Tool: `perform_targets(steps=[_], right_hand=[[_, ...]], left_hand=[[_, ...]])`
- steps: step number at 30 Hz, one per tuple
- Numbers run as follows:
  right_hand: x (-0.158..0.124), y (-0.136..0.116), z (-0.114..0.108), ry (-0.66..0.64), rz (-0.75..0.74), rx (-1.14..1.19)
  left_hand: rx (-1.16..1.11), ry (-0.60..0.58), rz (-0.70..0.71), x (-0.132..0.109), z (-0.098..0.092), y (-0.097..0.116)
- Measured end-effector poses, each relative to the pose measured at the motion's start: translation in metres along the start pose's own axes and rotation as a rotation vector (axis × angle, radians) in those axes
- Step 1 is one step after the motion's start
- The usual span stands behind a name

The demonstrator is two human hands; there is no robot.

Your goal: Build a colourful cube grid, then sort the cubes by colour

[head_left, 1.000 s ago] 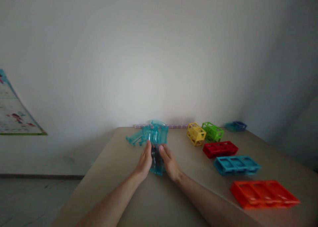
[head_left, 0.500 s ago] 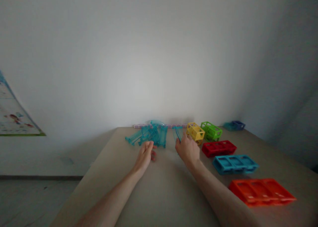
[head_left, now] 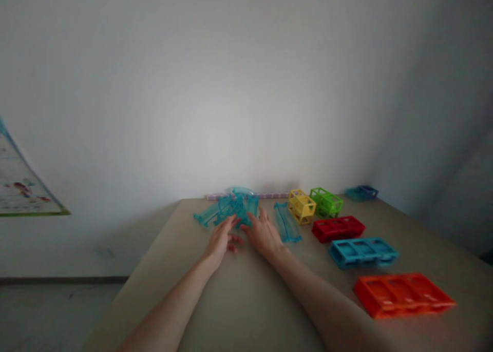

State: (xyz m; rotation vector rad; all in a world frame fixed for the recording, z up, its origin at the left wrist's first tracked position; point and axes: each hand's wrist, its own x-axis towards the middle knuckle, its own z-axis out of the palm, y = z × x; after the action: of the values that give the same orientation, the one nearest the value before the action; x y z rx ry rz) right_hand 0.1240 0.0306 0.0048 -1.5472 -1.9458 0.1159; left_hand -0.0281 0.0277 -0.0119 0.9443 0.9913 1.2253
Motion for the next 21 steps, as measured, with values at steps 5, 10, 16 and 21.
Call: perform_targets(steps=[5, 10, 16, 21], right_hand=[[0.004, 0.015, 0.008, 0.056, 0.136, 0.169], [-0.005, 0.012, -0.007, 0.227, 0.216, 0.290], [-0.035, -0.023, -0.010, 0.241, 0.028, 0.518], [-0.048, -0.039, 0.002, 0.057, -0.177, 0.519]], left_hand=[[0.005, -0.004, -0.042, -0.004, 0.002, 0.007], [0.000, 0.005, -0.026, -0.003, 0.002, 0.005], [-0.146, 0.040, 0.016, -0.003, 0.003, 0.008], [-0.228, -0.126, -0.108, -0.006, 0.004, 0.010]])
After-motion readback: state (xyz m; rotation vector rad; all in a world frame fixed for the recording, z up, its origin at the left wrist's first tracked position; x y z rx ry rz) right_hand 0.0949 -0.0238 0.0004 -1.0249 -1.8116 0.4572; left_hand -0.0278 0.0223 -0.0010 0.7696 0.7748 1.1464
